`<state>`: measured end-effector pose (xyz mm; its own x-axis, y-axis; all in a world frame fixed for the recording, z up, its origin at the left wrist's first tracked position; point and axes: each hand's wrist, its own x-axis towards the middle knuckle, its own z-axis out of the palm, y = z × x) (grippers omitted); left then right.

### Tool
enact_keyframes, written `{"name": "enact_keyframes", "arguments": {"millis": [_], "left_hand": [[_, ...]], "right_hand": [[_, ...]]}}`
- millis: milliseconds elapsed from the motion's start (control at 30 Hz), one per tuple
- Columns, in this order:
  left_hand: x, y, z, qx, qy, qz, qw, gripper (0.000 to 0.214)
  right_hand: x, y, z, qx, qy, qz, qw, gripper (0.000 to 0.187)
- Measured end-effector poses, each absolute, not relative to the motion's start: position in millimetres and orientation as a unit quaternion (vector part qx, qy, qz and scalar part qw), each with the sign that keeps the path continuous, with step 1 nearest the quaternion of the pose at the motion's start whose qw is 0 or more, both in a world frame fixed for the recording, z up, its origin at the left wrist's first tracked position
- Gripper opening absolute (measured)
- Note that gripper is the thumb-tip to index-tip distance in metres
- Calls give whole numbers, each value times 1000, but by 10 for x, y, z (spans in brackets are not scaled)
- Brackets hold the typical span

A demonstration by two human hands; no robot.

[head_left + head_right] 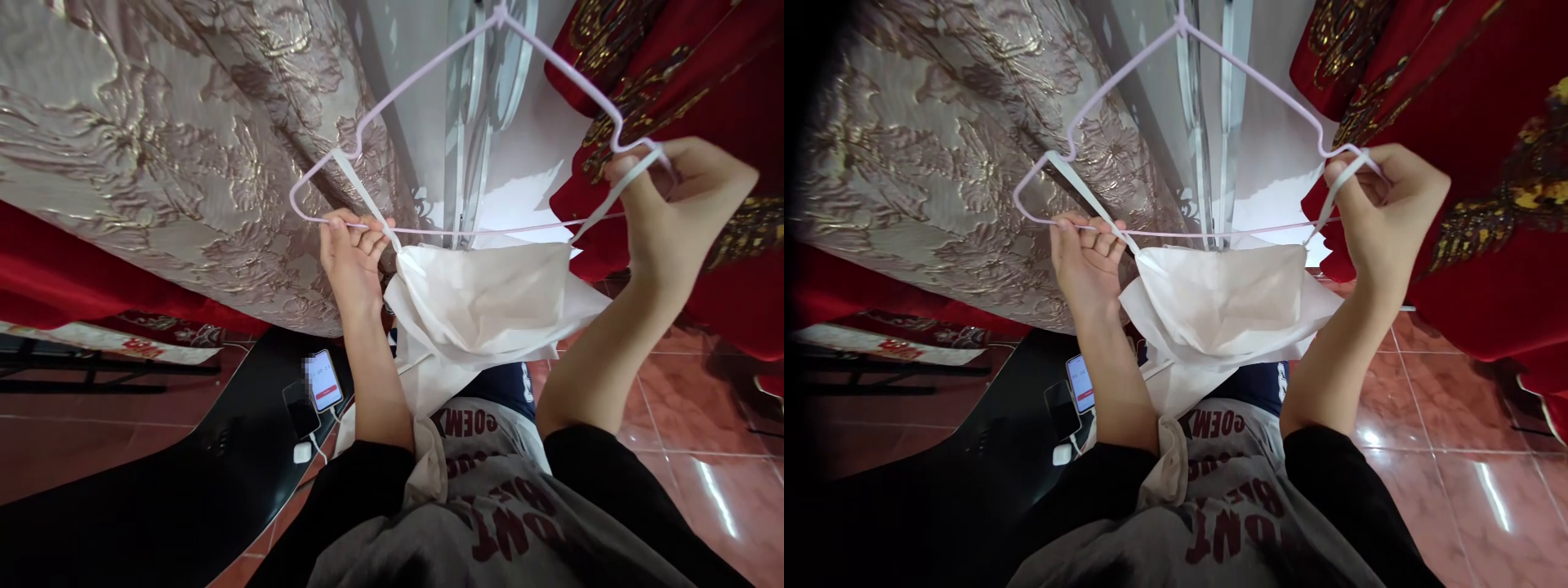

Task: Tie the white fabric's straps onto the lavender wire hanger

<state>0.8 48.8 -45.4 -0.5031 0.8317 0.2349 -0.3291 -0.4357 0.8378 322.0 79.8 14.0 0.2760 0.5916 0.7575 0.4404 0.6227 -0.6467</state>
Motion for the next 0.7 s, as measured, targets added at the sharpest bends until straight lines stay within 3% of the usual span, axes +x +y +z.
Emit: {"name": "enact_keyframes", "arguments": {"millis": [167,333,400,567,700], "left_hand": [[16,461,-453,353,373,776,366,63],[-20,495,-479,349,395,763,374,63],[-21,498,-502,353,391,764,373,61],[-3,468,-553,380,361,773,356,45],[-40,367,-504,418,369,749,358,39]], "right_hand": [[3090,706,422,-440,-700,-24,562,24],[2728,606,122,-250,-657,-174,690,34],[2525,516,-93,-257,-642,-136,710,27],[2289,324,-401,-411,-739,53,531,20],[2347,319,-387,-415,-724,57,548,19]]}}
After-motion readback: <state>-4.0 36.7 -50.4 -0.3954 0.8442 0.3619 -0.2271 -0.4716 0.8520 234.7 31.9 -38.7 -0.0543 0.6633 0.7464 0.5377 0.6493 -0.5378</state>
